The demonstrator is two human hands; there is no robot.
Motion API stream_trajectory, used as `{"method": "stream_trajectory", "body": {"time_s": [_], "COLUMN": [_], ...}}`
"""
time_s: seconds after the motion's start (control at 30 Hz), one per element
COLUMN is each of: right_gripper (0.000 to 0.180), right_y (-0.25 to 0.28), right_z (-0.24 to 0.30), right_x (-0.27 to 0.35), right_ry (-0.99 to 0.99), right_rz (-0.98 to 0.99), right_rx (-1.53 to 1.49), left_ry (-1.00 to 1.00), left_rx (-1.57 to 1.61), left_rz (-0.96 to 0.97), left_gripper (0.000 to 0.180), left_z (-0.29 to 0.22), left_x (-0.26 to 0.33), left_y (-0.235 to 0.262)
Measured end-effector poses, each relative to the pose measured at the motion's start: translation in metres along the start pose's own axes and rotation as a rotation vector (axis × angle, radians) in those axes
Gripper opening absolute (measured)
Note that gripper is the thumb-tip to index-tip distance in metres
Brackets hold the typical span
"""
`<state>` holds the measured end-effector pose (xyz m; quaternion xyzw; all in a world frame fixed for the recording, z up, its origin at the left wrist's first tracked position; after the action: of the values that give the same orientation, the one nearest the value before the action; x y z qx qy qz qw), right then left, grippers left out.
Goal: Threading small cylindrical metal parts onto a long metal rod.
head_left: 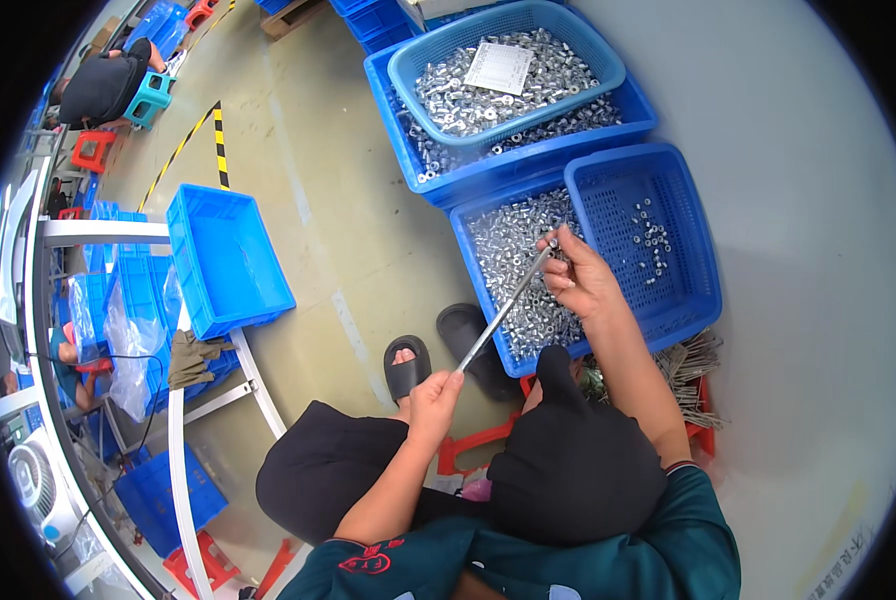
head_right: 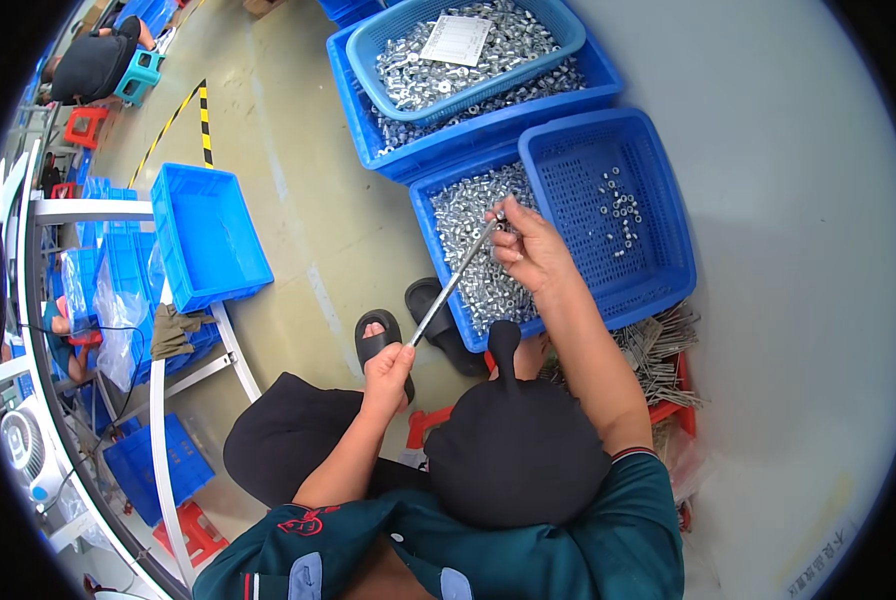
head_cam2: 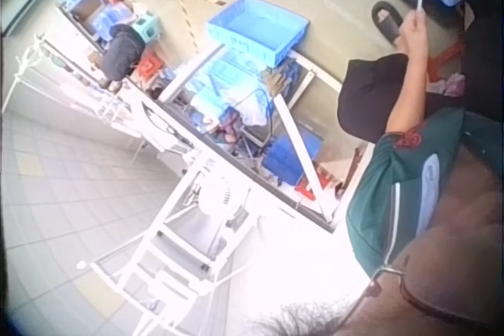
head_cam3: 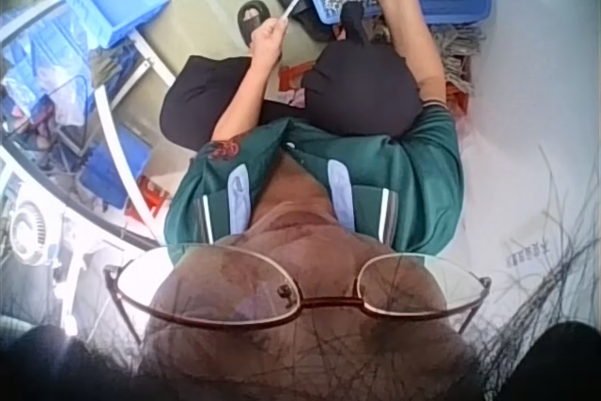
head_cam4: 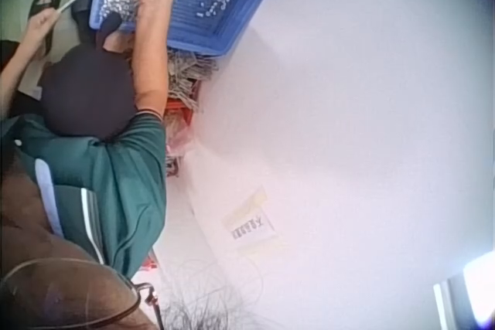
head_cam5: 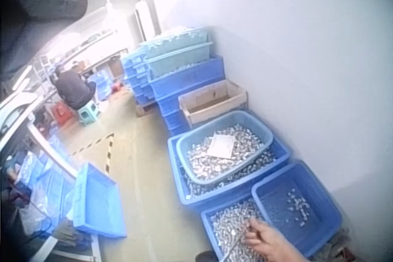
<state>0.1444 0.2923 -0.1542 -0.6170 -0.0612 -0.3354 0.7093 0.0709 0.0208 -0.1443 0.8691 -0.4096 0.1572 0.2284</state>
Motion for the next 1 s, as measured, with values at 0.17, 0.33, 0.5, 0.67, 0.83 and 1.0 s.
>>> {"method": "stream_trajectory", "body": {"time_s": [0.17, 0.33, 0.5, 0.67, 0.83, 1.0], "right_gripper": [0.018, 0.017, 0.017, 0.017, 0.018, 0.018], "right_y": [-0.001, -0.019, -0.033, -0.033, -0.039, -0.046], "right_z": [0.0, 0.014, 0.024, 0.028, 0.029, 0.032], "right_x": [0.003, 0.013, 0.016, 0.017, 0.02, 0.024], "right_ry": [-0.026, 0.056, 0.086, 0.097, 0.268, 0.29], "right_rz": [0.007, -0.13, -0.062, -0.01, -0.094, -0.112], "right_rx": [0.152, 0.62, 0.825, 0.895, 1.086, 1.155], "left_ry": [-0.011, -0.239, -0.124, -0.182, -0.249, -0.249], "left_rx": [-0.017, -0.322, -0.24, -0.322, -0.387, -0.36], "left_rz": [-0.021, -0.168, -0.118, -0.134, -0.216, -0.202], "left_gripper": [0.034, 0.032, 0.031, 0.029, 0.029, 0.03], "left_z": [0.003, -0.008, -0.008, -0.017, -0.023, -0.022], "left_x": [-0.001, -0.005, -0.005, -0.004, -0.002, -0.002], "left_y": [0.002, 0.018, 0.022, 0.021, 0.02, 0.019]}}
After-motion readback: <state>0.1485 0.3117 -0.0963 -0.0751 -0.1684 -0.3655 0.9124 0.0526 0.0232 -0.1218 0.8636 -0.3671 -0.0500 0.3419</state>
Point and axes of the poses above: each hand's wrist, its own x-axis away from the middle knuckle, its own y-axis out of the back of the hand, z = x × y, the point moved 4 cm from there along -x, towards the middle knuckle, and after that the axes turned 2 degrees about -x, right-handed, at the moved point
